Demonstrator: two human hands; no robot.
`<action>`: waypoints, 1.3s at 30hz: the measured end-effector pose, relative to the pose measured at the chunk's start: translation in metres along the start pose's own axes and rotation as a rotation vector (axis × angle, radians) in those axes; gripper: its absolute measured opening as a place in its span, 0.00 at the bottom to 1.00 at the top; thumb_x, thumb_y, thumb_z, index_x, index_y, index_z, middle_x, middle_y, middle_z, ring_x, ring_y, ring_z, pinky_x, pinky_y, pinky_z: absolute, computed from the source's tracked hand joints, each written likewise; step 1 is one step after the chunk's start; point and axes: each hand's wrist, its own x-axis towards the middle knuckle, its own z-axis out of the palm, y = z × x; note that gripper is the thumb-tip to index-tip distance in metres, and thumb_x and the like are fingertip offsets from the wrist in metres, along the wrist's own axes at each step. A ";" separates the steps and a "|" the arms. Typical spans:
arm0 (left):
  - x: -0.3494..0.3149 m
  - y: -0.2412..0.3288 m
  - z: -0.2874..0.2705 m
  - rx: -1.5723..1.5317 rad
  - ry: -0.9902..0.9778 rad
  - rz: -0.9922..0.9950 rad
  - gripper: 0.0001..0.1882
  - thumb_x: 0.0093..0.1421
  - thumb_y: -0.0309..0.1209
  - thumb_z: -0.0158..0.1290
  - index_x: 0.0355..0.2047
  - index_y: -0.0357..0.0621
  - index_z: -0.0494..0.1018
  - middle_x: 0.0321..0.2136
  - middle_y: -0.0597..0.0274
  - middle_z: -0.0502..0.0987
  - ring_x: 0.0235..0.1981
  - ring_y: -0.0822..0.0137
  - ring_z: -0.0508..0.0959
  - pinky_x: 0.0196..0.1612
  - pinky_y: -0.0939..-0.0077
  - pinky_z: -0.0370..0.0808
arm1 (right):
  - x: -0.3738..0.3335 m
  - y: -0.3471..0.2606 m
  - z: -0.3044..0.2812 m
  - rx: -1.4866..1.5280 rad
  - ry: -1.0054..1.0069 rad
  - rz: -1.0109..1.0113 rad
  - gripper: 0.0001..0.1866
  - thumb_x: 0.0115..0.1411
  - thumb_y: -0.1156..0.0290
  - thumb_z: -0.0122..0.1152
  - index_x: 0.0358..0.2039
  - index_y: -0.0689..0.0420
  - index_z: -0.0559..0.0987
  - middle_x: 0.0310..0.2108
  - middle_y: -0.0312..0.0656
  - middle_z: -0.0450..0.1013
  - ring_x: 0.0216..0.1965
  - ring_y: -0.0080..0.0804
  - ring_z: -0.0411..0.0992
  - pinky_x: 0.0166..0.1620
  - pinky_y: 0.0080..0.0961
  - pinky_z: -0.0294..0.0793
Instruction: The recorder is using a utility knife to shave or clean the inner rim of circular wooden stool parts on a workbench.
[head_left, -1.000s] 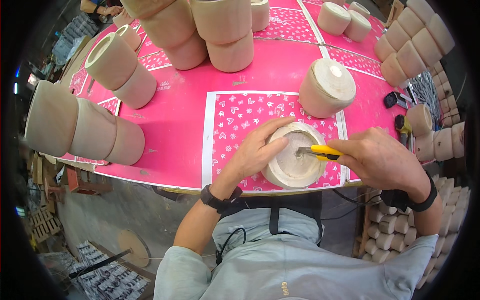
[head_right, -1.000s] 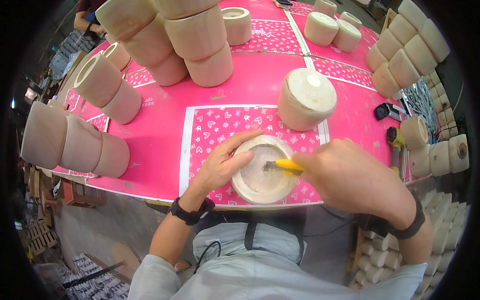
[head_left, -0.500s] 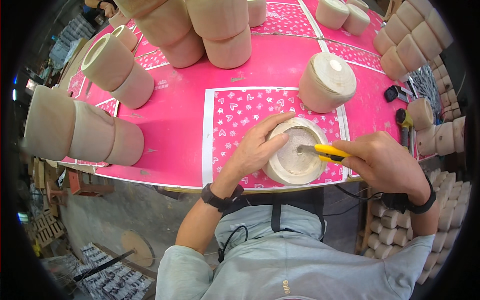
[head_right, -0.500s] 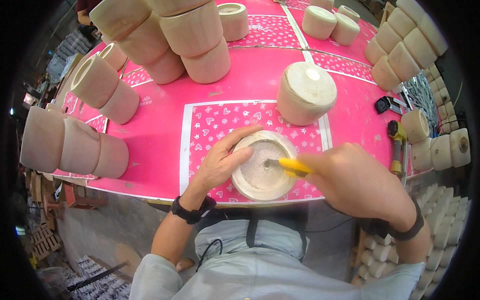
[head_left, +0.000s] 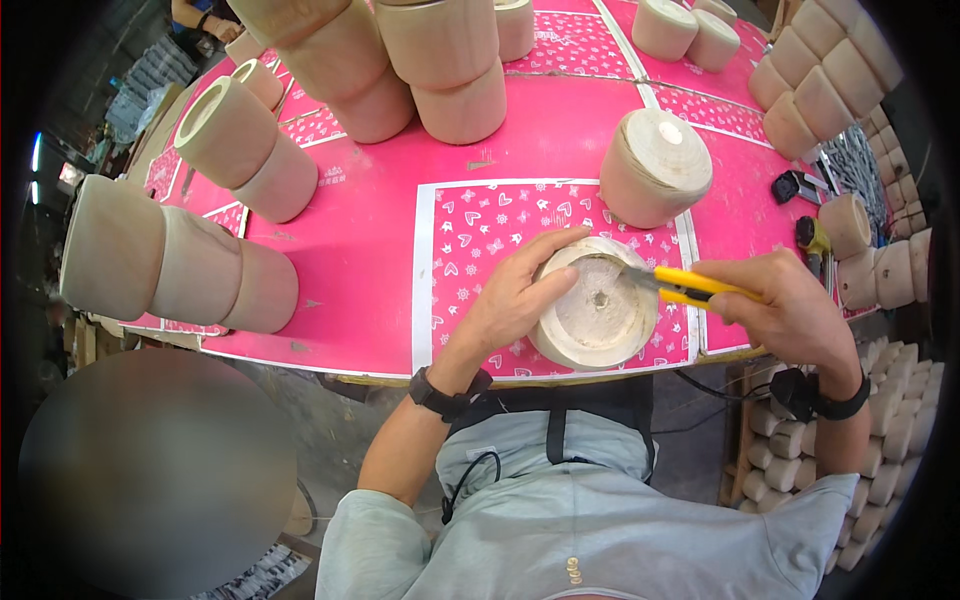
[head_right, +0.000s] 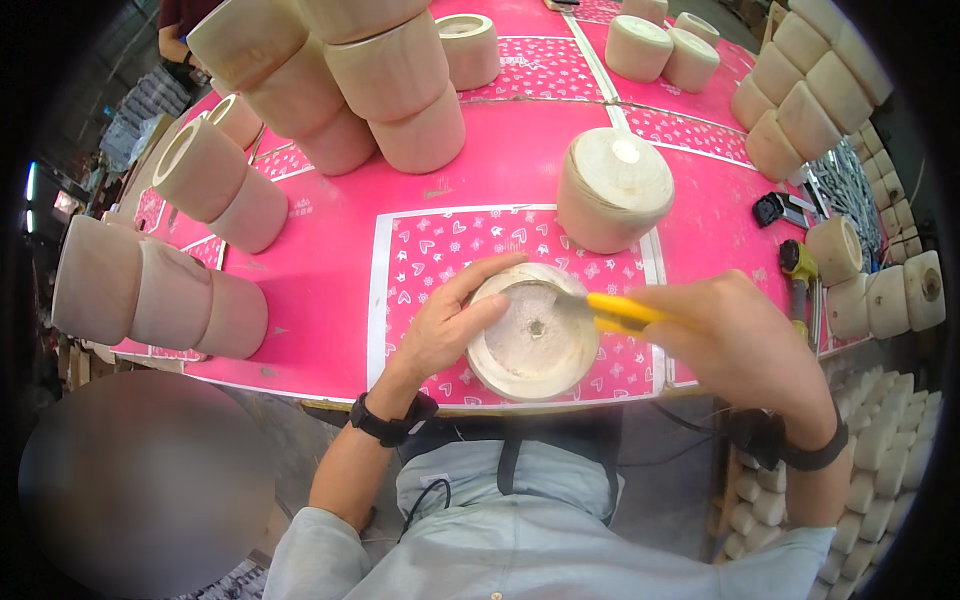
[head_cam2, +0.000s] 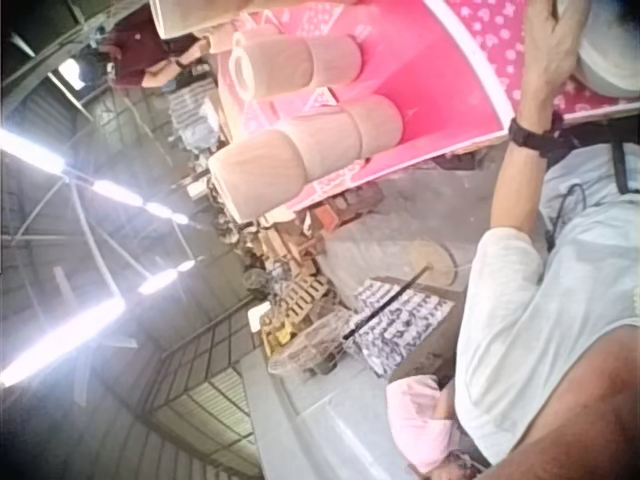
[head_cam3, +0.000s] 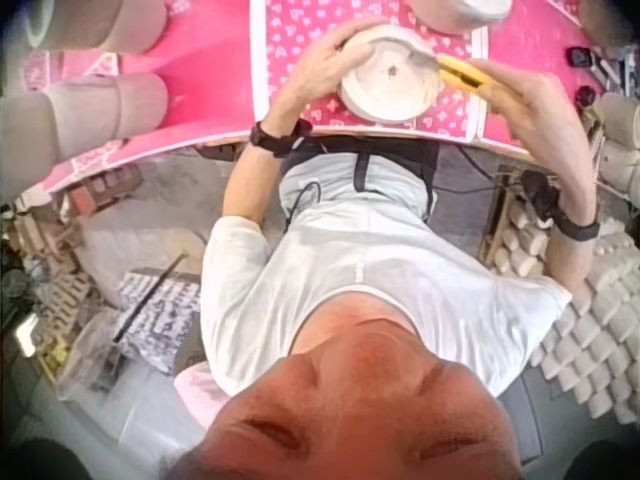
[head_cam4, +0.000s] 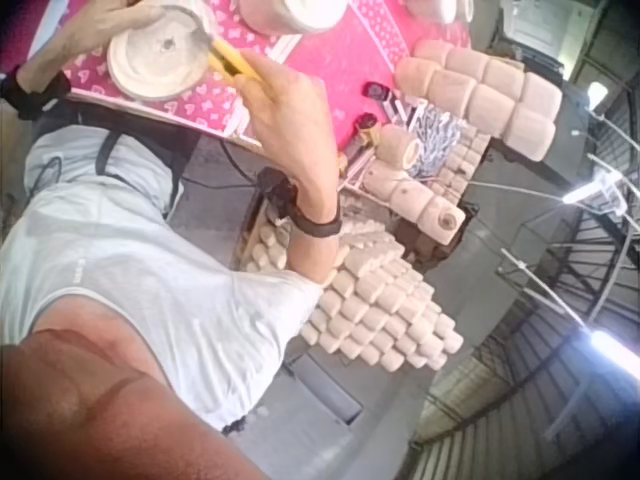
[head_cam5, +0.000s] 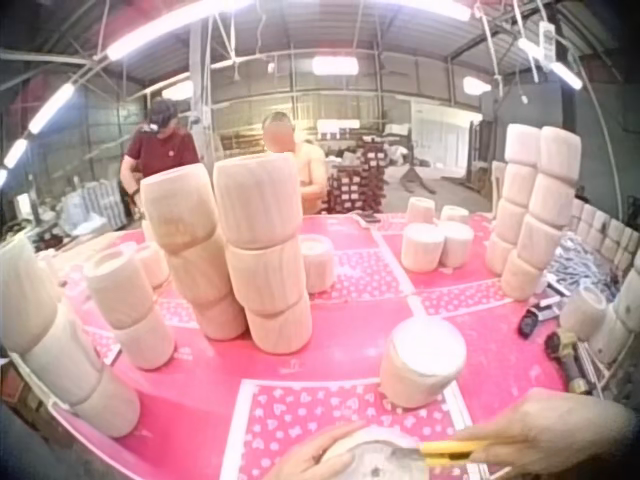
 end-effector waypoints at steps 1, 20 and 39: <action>-0.001 0.000 -0.001 0.005 0.002 0.003 0.25 0.65 0.29 0.49 0.62 0.39 0.65 0.54 0.57 0.72 0.54 0.69 0.71 0.58 0.74 0.68 | -0.004 0.004 0.000 0.000 0.003 -0.005 0.18 0.58 0.77 0.59 0.49 0.68 0.77 0.22 0.45 0.75 0.18 0.24 0.72 0.23 0.23 0.70; -0.043 0.012 0.057 1.132 0.240 0.537 0.33 0.49 0.45 0.62 0.46 0.29 0.71 0.55 0.43 0.67 0.66 0.42 0.56 0.65 0.44 0.54 | -0.053 0.401 0.200 0.429 0.830 0.452 0.21 0.70 0.62 0.49 0.52 0.67 0.74 0.41 0.47 0.74 0.43 0.36 0.71 0.48 0.27 0.68; -0.059 0.012 0.070 1.240 0.131 0.467 0.25 0.44 0.32 0.69 0.42 0.44 0.71 0.53 0.55 0.71 0.60 0.51 0.66 0.64 0.41 0.50 | -0.038 0.238 0.194 0.005 1.137 0.537 0.18 0.67 0.67 0.50 0.53 0.66 0.71 0.49 0.51 0.68 0.53 0.46 0.65 0.58 0.38 0.62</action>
